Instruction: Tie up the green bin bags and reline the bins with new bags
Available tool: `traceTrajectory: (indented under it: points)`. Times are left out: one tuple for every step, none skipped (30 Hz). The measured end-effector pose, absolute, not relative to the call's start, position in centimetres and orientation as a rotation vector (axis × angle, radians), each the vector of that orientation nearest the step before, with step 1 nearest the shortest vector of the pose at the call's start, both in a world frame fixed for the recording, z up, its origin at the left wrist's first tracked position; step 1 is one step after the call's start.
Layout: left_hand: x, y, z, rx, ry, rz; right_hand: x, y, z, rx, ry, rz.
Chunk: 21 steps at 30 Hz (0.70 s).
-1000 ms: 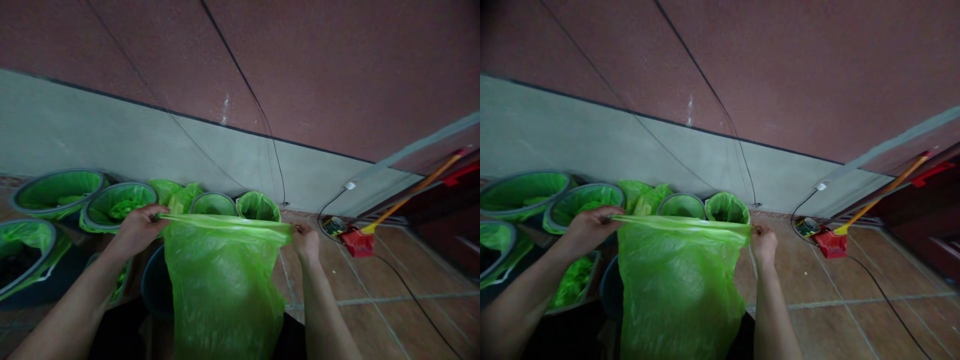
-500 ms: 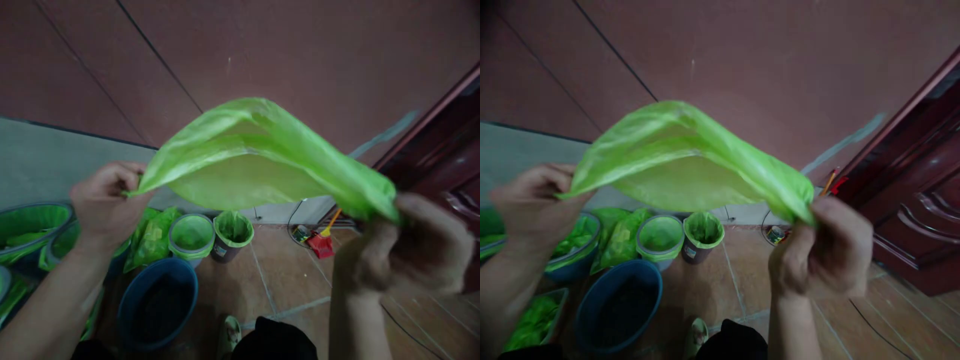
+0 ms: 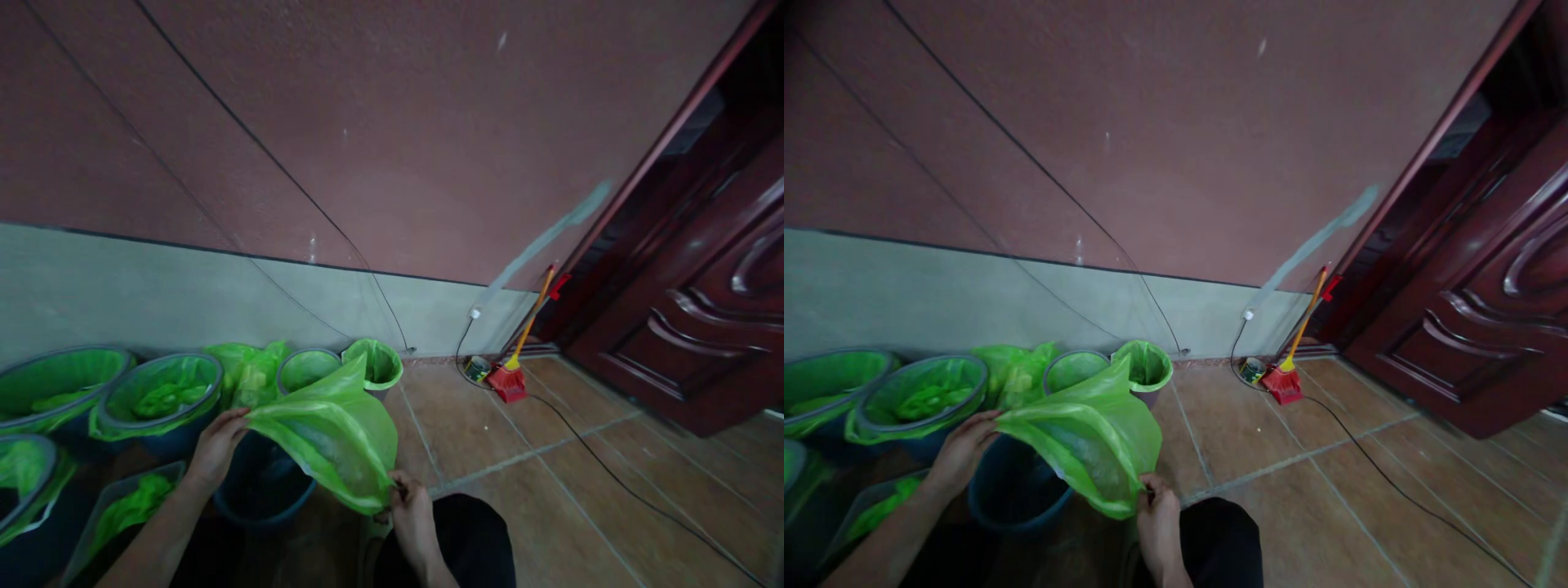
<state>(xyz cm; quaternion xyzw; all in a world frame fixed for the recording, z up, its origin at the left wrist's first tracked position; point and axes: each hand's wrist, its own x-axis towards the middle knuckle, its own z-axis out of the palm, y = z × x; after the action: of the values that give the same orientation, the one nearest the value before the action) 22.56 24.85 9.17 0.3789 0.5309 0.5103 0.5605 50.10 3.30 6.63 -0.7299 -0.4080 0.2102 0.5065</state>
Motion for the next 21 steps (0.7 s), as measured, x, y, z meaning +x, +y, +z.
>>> traceTrajectory:
  points:
    - [22.2, 24.4, 8.9, 0.751, 1.226, 1.238, 49.4, 3.2, 6.4, -1.743, -0.988, 0.516]
    - [21.8, 24.0, 8.5, 0.678, 1.235, 1.264, 48.9, 3.0, 6.1, -1.735, -0.994, 0.515]
    - [21.3, 23.7, 8.2, 0.645, 1.268, 1.295, 48.7, 2.9, 5.7, -1.735, -1.004, 0.505]
    - [20.7, 23.6, 7.9, 0.65, 1.315, 1.321, 48.7, 2.6, 5.5, -1.742, -1.02, 0.491]
    - [20.1, 23.7, 7.7, 0.683, 1.369, 1.342, 48.8, 2.3, 5.3, -1.751, -1.042, 0.479]
    - [19.4, 24.0, 7.8, 0.732, 1.426, 1.356, 48.8, 1.9, 5.3, -1.758, -1.07, 0.473]
    - [18.7, 24.4, 8.0, 0.788, 1.475, 1.369, 48.8, 1.6, 5.4, -1.76, -1.1, 0.471]
    - [18.1, 24.8, 8.5, 0.848, 1.506, 1.379, 48.5, 1.1, 5.5, -1.754, -1.13, 0.475]
    - [17.5, 25.2, 9.1, 0.906, 1.513, 1.394, 48.0, 0.7, 5.7, -1.742, -1.159, 0.483]
    - [17.1, 25.4, 9.8, 0.949, 1.495, 1.415, 47.3, 0.3, 5.8, -1.725, -1.191, 0.496]
    - [16.9, 25.4, 10.4, 0.962, 1.463, 1.453, 46.3, 0.0, 5.9, -1.701, -1.225, 0.514]
    - [16.9, 25.1, 10.9, 0.934, 1.425, 1.485, 45.1, -0.3, 5.9, -1.673, -1.26, 0.536]
    - [17.1, 24.4, 11.1, 0.861, 1.394, 1.492, 43.9, -0.5, 5.8, -1.641, -1.297, 0.566]
    - [17.6, 23.4, 11.1, 0.755, 1.373, 1.467, 42.6, -0.7, 5.6, -1.605, -1.332, 0.599]
    - [18.3, 22.1, 10.8, 0.627, 1.358, 1.397, 41.5, -0.8, 5.2, -1.564, -1.37, 0.63]
    - [19.2, 20.6, 10.3, 0.513, 1.338, 1.246, 40.5, -0.8, 4.7, -1.523, -1.405, 0.65]
    - [20.2, 19.1, 9.7, 0.43, 1.305, 1.076, 39.7, -0.8, 4.2, -1.491, -1.442, 0.66]
    - [21.3, 17.8, 9.1, 0.405, 1.204, 0.914, 39.1, -0.8, 3.7, -1.47, -1.484, 0.665]
    - [22.3, 16.6, 8.7, 0.412, 1.073, 0.79, 38.8, -0.8, 3.3, -1.462, -1.527, 0.666]
    - [23.3, 15.8, 8.6, 0.434, 0.953, 0.72, 38.6, -0.8, 3.0, -1.468, -1.567, 0.664]
    - [24.2, 15.3, 8.8, 0.468, 0.87, 0.663, 38.5, -0.8, 2.9, -1.489, -1.6, 0.659]
